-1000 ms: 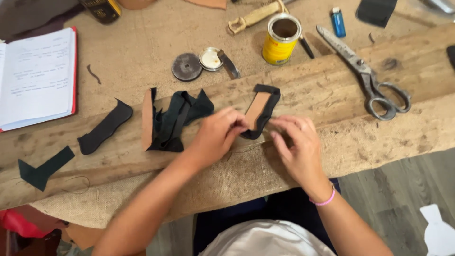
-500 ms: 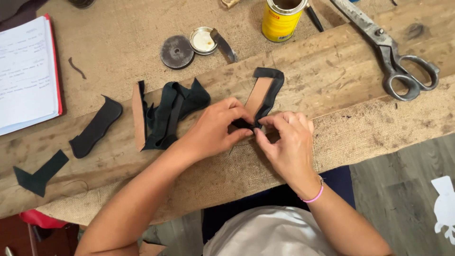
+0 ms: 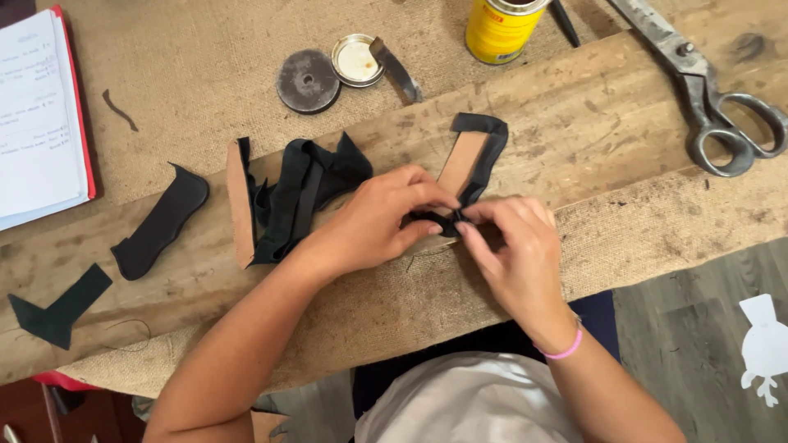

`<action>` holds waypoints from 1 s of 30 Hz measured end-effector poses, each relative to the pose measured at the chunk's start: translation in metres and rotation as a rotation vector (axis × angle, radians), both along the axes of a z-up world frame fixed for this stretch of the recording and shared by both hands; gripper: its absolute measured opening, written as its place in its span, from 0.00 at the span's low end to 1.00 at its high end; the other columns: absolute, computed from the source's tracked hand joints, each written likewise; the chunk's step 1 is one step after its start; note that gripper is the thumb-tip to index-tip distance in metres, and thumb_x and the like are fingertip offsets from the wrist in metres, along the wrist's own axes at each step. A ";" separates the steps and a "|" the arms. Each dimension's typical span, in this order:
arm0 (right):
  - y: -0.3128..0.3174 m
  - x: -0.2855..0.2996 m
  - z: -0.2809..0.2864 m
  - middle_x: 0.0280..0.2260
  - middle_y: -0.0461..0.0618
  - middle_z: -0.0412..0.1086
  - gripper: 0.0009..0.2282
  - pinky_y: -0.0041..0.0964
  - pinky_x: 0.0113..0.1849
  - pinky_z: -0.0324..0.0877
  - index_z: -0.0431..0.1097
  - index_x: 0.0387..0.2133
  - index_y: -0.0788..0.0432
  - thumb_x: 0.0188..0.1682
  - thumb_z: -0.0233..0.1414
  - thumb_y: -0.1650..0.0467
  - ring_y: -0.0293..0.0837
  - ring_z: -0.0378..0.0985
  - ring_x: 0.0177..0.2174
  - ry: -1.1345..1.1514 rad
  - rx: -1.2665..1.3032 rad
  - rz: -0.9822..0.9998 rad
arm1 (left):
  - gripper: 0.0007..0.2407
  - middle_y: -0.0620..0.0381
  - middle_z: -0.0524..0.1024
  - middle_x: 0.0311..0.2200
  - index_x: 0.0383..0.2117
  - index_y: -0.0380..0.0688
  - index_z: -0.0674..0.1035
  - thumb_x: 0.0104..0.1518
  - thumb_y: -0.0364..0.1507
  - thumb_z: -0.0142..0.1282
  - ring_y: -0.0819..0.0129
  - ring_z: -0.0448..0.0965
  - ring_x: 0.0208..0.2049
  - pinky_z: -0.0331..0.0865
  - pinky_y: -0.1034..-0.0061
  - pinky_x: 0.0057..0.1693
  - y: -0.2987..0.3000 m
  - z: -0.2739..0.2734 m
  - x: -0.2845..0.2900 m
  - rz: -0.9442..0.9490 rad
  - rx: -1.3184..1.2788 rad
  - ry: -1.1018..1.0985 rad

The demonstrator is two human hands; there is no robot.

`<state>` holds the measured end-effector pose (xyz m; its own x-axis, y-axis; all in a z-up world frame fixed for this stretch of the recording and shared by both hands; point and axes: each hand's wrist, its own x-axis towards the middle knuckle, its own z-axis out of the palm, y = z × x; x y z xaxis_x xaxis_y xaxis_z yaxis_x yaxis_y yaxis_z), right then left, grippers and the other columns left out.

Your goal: Binding the edges of a leather piece by applying glue and folding a leather strip over the perimeter

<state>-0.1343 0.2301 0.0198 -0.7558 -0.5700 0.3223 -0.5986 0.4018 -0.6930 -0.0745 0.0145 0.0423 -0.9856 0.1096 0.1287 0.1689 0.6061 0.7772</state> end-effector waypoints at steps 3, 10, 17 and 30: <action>0.007 0.004 -0.009 0.33 0.44 0.76 0.04 0.43 0.42 0.65 0.78 0.36 0.48 0.49 0.63 0.66 0.50 0.76 0.39 0.041 0.008 0.018 | 0.09 0.45 0.77 0.38 0.41 0.43 0.81 0.54 0.24 0.64 0.40 0.80 0.43 0.75 0.51 0.47 -0.006 0.014 -0.004 -0.150 -0.001 0.028; 0.005 0.014 -0.011 0.32 0.46 0.73 0.02 0.45 0.42 0.65 0.79 0.32 0.49 0.48 0.64 0.68 0.52 0.73 0.38 0.095 -0.038 -0.030 | 0.11 0.53 0.83 0.35 0.44 0.45 0.80 0.55 0.28 0.65 0.51 0.82 0.44 0.75 0.58 0.51 -0.011 0.011 -0.022 -0.256 0.018 -0.046; -0.009 0.015 0.007 0.29 0.48 0.72 0.07 0.46 0.38 0.65 0.77 0.29 0.52 0.46 0.66 0.66 0.52 0.73 0.35 0.015 -0.029 -0.088 | 0.15 0.63 0.86 0.34 0.45 0.49 0.73 0.52 0.28 0.64 0.59 0.83 0.44 0.76 0.65 0.50 -0.009 0.008 -0.025 -0.177 0.066 -0.233; -0.014 0.018 -0.008 0.26 0.42 0.69 0.06 0.44 0.42 0.59 0.73 0.26 0.50 0.45 0.64 0.68 0.48 0.72 0.35 0.107 0.064 -0.174 | 0.11 0.59 0.83 0.29 0.35 0.46 0.81 0.49 0.23 0.71 0.64 0.84 0.38 0.81 0.73 0.47 -0.013 -0.009 -0.019 -0.146 0.328 -0.162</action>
<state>-0.1164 0.2160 0.0120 -0.8078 -0.4560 0.3736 -0.5854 0.5464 -0.5989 -0.0940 0.0016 0.0331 -0.9731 0.2292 0.0240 0.0940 0.2993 0.9495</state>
